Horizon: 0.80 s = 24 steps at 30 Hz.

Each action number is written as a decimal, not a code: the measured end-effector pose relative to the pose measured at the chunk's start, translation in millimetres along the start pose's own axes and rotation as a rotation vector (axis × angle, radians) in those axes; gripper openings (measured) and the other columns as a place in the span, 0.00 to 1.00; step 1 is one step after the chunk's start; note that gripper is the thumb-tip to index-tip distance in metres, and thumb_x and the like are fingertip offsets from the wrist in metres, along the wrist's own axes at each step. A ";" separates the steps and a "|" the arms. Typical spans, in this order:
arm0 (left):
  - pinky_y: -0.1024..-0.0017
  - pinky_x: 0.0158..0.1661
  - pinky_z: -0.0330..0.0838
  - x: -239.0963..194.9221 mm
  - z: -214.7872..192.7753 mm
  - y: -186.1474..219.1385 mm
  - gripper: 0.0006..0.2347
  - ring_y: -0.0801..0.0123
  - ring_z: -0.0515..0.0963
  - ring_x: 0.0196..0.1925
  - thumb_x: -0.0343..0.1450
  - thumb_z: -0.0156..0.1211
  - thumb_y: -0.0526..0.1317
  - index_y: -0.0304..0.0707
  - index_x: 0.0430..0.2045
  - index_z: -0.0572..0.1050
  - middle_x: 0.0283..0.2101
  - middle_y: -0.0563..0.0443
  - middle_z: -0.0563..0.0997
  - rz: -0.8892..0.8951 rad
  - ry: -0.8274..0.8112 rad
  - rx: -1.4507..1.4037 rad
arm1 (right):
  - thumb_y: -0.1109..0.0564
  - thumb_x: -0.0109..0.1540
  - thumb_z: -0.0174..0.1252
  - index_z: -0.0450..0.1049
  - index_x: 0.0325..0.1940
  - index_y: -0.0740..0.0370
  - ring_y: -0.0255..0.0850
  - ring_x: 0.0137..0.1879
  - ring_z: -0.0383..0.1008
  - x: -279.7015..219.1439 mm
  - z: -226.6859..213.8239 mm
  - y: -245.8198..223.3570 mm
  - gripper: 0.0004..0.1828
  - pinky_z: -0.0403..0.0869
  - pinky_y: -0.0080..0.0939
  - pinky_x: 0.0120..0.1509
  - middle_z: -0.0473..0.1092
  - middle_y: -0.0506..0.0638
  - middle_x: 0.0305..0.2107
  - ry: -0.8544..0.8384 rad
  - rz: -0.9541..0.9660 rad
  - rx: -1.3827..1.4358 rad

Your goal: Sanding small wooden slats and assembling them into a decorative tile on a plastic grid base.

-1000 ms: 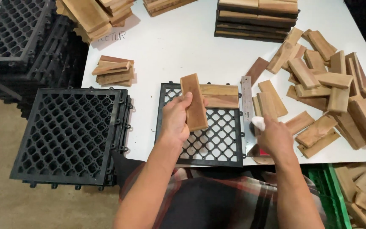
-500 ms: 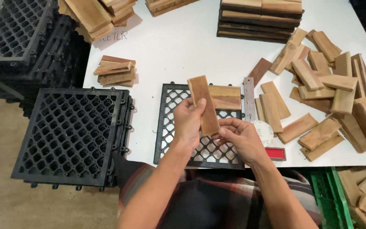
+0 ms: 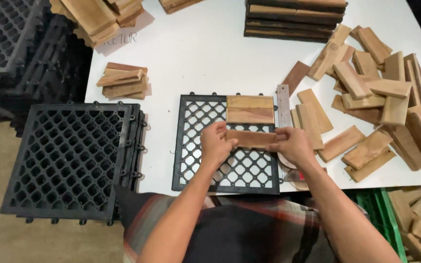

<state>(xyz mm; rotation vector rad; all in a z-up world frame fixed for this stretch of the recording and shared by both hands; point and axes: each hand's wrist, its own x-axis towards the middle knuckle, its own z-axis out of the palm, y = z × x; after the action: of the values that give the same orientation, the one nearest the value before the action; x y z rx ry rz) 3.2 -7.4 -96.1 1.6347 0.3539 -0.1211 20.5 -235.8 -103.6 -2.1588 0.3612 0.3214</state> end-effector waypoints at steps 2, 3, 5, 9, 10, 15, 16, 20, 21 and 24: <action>0.55 0.60 0.72 -9.3 4.7 13.6 0.32 0.34 0.71 0.63 0.57 0.70 0.22 0.19 0.59 0.68 0.57 0.19 0.74 0.022 0.005 0.073 | 0.56 0.37 0.83 0.79 0.55 0.61 0.46 0.44 0.81 14.8 4.4 10.5 0.43 0.79 0.49 0.50 0.79 0.51 0.33 0.027 -0.004 -0.084; 0.56 0.60 0.72 -12.5 7.4 22.7 0.33 0.34 0.71 0.63 0.56 0.71 0.20 0.20 0.59 0.68 0.56 0.20 0.74 0.059 0.011 0.147 | 0.54 0.35 0.84 0.78 0.57 0.55 0.44 0.46 0.81 22.8 5.3 14.5 0.46 0.78 0.47 0.53 0.79 0.46 0.32 0.060 -0.021 -0.164; 0.58 0.61 0.71 -13.2 14.5 23.5 0.30 0.34 0.70 0.65 0.60 0.67 0.21 0.19 0.59 0.67 0.57 0.20 0.73 0.090 0.017 0.162 | 0.55 0.36 0.83 0.79 0.56 0.56 0.43 0.44 0.80 26.6 8.2 14.7 0.43 0.78 0.46 0.53 0.77 0.46 0.32 0.101 -0.040 -0.168; 0.56 0.61 0.73 -30.5 18.9 37.4 0.25 0.35 0.69 0.66 0.68 0.58 0.21 0.19 0.63 0.63 0.60 0.21 0.72 0.172 0.036 0.219 | 0.55 0.41 0.80 0.80 0.54 0.59 0.44 0.43 0.81 23.1 16.0 14.3 0.37 0.79 0.46 0.52 0.76 0.47 0.31 0.112 -0.061 -0.178; 0.56 0.61 0.73 -26.0 19.8 31.1 0.25 0.35 0.69 0.66 0.68 0.58 0.21 0.19 0.63 0.63 0.60 0.21 0.72 0.172 0.034 0.220 | 0.55 0.41 0.80 0.80 0.54 0.59 0.44 0.43 0.81 21.2 15.0 12.3 0.37 0.79 0.46 0.52 0.76 0.47 0.31 0.113 -0.059 -0.177; 0.52 0.62 0.72 -8.3 18.7 13.4 0.27 0.37 0.70 0.66 0.68 0.59 0.23 0.19 0.65 0.61 0.61 0.20 0.71 0.178 0.011 0.346 | 0.58 0.43 0.80 0.81 0.52 0.59 0.38 0.38 0.79 28.2 15.6 16.9 0.33 0.78 0.41 0.47 0.75 0.47 0.31 0.156 -0.146 -0.146; 0.52 0.62 0.72 -6.7 16.5 13.5 0.27 0.37 0.70 0.66 0.68 0.59 0.23 0.19 0.65 0.61 0.61 0.20 0.71 0.182 0.011 0.348 | 0.58 0.43 0.80 0.81 0.52 0.59 0.38 0.38 0.79 29.5 16.8 15.6 0.33 0.78 0.41 0.47 0.75 0.47 0.31 0.158 -0.147 -0.143; 0.61 0.58 0.76 -0.1 15.9 10.6 0.31 0.38 0.74 0.62 0.62 0.67 0.22 0.23 0.62 0.65 0.55 0.23 0.74 0.169 0.069 0.330 | 0.55 0.42 0.80 0.82 0.50 0.59 0.45 0.39 0.81 34.5 24.9 21.1 0.31 0.78 0.44 0.44 0.75 0.50 0.31 0.171 -0.201 -0.182; 0.63 0.56 0.78 2.6 17.4 9.7 0.28 0.38 0.76 0.60 0.63 0.66 0.22 0.22 0.60 0.67 0.53 0.23 0.76 0.185 0.095 0.308 | 0.55 0.43 0.80 0.82 0.49 0.60 0.46 0.37 0.80 36.9 28.0 24.0 0.31 0.77 0.44 0.42 0.74 0.51 0.30 0.182 -0.194 -0.154; 0.67 0.53 0.79 10.6 12.6 -1.1 0.29 0.42 0.77 0.58 0.60 0.70 0.22 0.22 0.59 0.69 0.53 0.25 0.78 0.168 0.121 0.271 | 0.53 0.42 0.80 0.83 0.48 0.59 0.44 0.36 0.80 41.2 25.9 26.0 0.31 0.77 0.43 0.42 0.75 0.49 0.28 0.177 -0.194 -0.125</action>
<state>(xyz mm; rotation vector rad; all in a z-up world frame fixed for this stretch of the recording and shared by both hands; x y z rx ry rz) 14.6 -18.1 -101.4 1.9377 0.2999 0.0595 46.5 -234.8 -152.3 -2.3306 0.2321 0.0440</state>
